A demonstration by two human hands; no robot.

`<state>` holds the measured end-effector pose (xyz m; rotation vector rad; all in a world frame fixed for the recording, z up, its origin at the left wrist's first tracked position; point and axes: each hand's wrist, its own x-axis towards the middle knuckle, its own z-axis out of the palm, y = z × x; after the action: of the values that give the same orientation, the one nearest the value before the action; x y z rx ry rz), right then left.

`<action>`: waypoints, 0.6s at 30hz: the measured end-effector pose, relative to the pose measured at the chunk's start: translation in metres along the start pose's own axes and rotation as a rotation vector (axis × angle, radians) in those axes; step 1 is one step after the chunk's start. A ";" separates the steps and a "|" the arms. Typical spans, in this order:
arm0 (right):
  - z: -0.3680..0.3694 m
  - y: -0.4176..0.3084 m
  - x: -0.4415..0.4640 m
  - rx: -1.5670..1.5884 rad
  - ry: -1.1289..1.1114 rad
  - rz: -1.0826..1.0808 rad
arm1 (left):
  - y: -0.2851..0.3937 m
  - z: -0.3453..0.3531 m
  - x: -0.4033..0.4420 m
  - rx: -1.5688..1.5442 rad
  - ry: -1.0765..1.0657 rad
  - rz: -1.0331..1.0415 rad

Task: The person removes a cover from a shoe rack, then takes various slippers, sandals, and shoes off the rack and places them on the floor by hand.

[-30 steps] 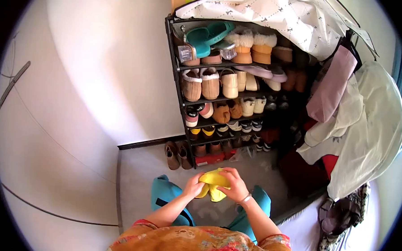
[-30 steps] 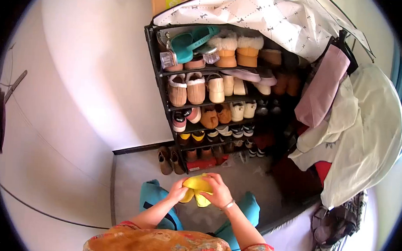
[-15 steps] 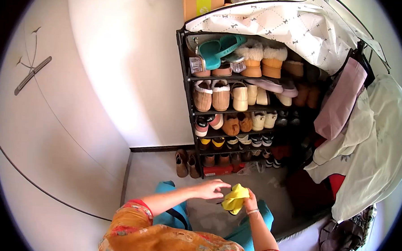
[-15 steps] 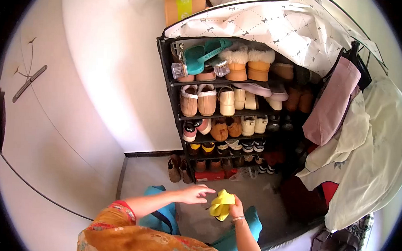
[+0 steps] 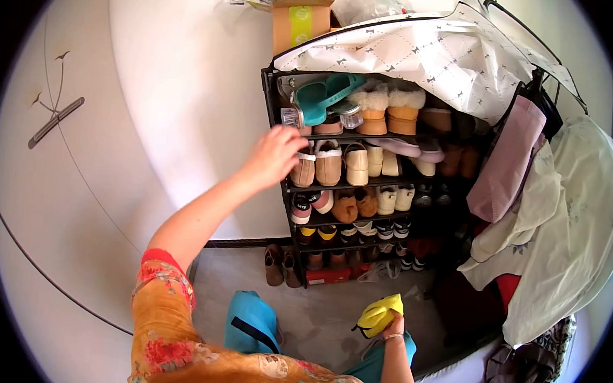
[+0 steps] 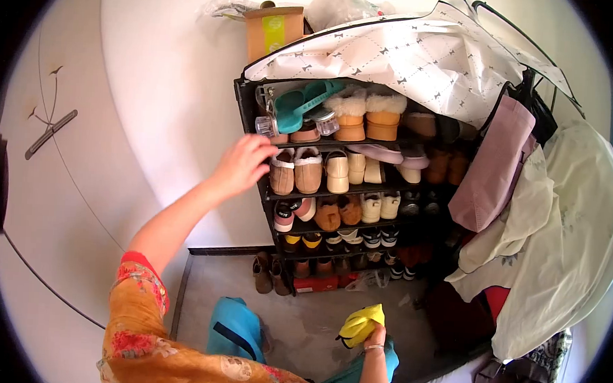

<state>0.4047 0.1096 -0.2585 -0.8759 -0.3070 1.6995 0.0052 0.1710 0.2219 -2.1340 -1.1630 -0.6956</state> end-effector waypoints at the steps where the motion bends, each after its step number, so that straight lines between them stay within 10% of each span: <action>1: 0.001 0.000 -0.001 0.001 0.000 -0.001 | -0.005 -0.002 0.011 0.080 0.044 0.015; 18: -0.008 0.000 0.015 -0.001 0.051 0.037 | -0.043 0.074 0.116 0.191 -0.020 -0.285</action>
<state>0.4088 0.1214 -0.2700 -0.9294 -0.2589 1.7080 0.0352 0.3065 0.2625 -1.8412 -1.4999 -0.6568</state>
